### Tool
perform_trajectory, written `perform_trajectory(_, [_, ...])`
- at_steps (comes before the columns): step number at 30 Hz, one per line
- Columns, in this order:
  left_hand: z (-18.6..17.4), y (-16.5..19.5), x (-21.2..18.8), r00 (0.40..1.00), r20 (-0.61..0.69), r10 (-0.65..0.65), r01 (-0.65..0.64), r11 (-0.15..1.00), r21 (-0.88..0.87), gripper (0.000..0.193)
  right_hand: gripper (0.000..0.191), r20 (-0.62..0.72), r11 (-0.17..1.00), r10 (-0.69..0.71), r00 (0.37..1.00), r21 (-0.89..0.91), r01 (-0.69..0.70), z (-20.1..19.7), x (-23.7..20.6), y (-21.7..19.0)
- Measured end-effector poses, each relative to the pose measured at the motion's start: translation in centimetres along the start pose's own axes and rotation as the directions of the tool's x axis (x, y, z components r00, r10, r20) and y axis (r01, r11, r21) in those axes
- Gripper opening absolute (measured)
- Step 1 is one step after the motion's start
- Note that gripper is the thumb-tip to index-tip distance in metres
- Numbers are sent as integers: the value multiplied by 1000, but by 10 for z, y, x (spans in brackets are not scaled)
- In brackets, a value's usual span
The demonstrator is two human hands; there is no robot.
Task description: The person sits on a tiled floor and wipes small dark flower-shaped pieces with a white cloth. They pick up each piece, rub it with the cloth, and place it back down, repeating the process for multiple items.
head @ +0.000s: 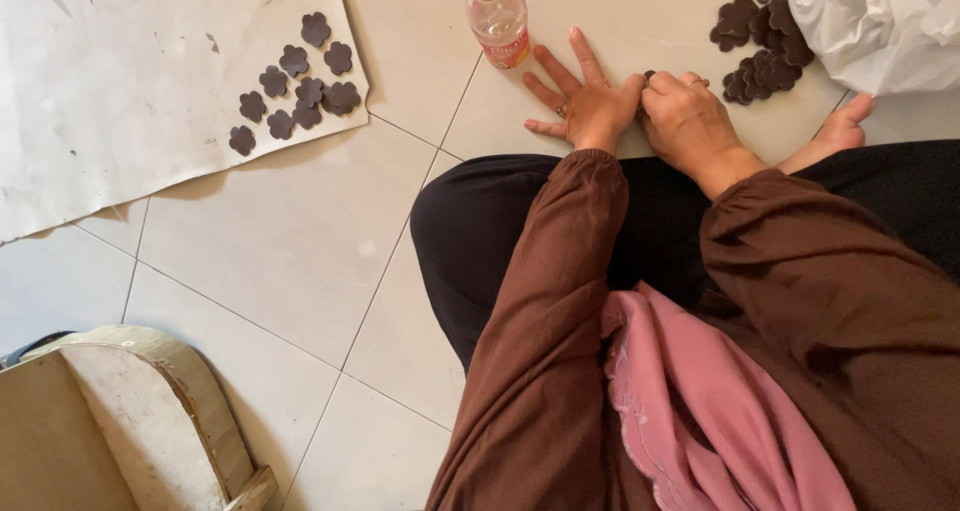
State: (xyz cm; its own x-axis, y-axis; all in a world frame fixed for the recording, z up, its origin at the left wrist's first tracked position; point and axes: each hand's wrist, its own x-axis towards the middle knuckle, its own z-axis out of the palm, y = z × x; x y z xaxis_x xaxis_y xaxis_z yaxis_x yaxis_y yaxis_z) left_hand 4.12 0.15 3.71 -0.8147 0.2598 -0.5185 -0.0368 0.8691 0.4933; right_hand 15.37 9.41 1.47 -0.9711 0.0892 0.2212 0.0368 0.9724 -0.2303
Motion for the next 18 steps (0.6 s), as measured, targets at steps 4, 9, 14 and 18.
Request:
perform_trajectory(4, [-1, 0, 1, 1000, -4, 6, -6, 1000, -26, 115, 6, 9, 999, 22, 1000, -49, -22, 2, -2, 1])
perform_trajectory(9, [-1, -1, 3, 999, 43, -19, 20, 1000, -21, 116, 12, 55, 1000, 24, 998, -2, -24, 5, 1, 9])
perform_trajectory(14, [2, -2, 5, 1000, 21, -16, 16, 1000, 5, 119, 14, 103, 995, 5, 995, 100, -16, 3, 2, 18])
perform_trajectory(18, [6, -4, 8, 1000, 19, -9, 9, 999, 38, 118, 8, 239, 844, 297, 925, 387, -371, -3, 7, 40])
